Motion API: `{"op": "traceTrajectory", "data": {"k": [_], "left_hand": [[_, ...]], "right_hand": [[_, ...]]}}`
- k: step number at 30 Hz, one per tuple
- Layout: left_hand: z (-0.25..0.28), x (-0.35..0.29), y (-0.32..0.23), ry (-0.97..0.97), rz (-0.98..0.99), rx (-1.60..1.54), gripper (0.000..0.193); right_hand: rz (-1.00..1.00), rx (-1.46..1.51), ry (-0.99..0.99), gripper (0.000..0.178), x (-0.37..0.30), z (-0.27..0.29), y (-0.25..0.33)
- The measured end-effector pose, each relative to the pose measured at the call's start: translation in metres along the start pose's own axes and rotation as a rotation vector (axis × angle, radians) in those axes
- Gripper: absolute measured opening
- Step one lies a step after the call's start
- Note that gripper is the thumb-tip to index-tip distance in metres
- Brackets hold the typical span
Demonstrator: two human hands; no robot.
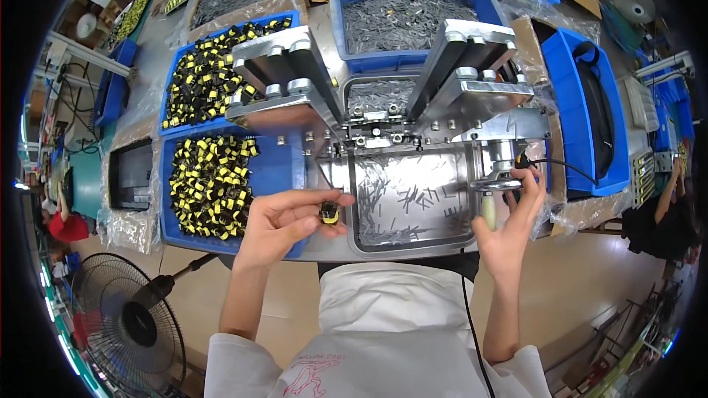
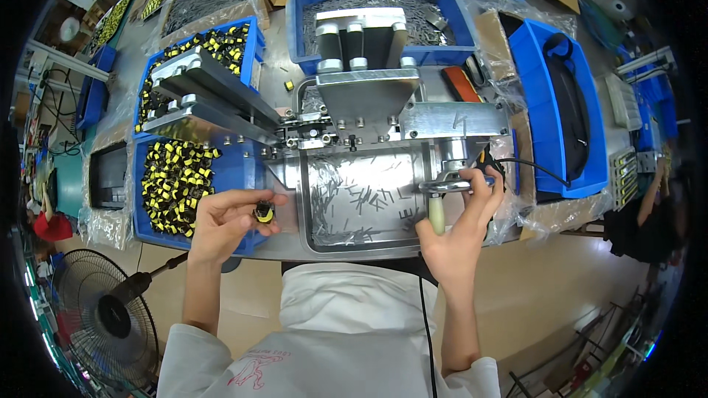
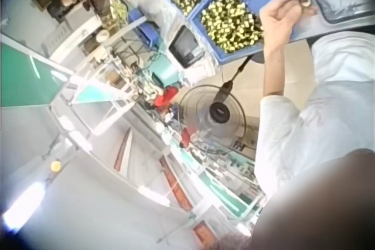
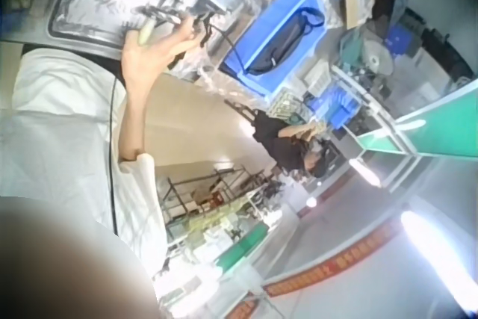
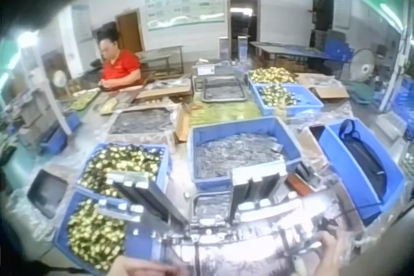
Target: Picking small electronic parts from bins, placing them into an assembly jig, and operating a manual press lever.
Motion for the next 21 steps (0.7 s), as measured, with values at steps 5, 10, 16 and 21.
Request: {"op": "traceTrajectory", "data": {"k": [5, 10, 16, 21], "left_hand": [[-0.017, 0.009, 0.003, 0.166, 0.004, -0.057, 0.043], [-0.048, 0.028, -0.016, -0.029, -0.195, 0.515, 0.027], [-0.095, 0.040, -0.054, -0.214, -0.859, 1.285, 0.024], [-0.098, 0.063, -0.049, -0.252, -0.796, 1.491, 0.019]], "right_hand": [[0.005, 0.009, -0.007, 0.079, -0.001, 0.002, -0.002], [-0.003, 0.035, -0.007, 0.081, -0.004, 0.001, -0.001], [0.039, 0.332, -0.120, 0.071, -0.044, 0.001, -0.018], [-0.174, 0.508, 0.098, 0.043, -0.082, -0.007, -0.036]]}}
Point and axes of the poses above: each hand's wrist, its own x-axis towards the middle knuckle, its own z-axis out of the back of the hand, y = z × x, the point moved 6 cm from there along x, towards the middle knuckle, and after that the axes turned 2 degrees about z, right-handed, at the moved point
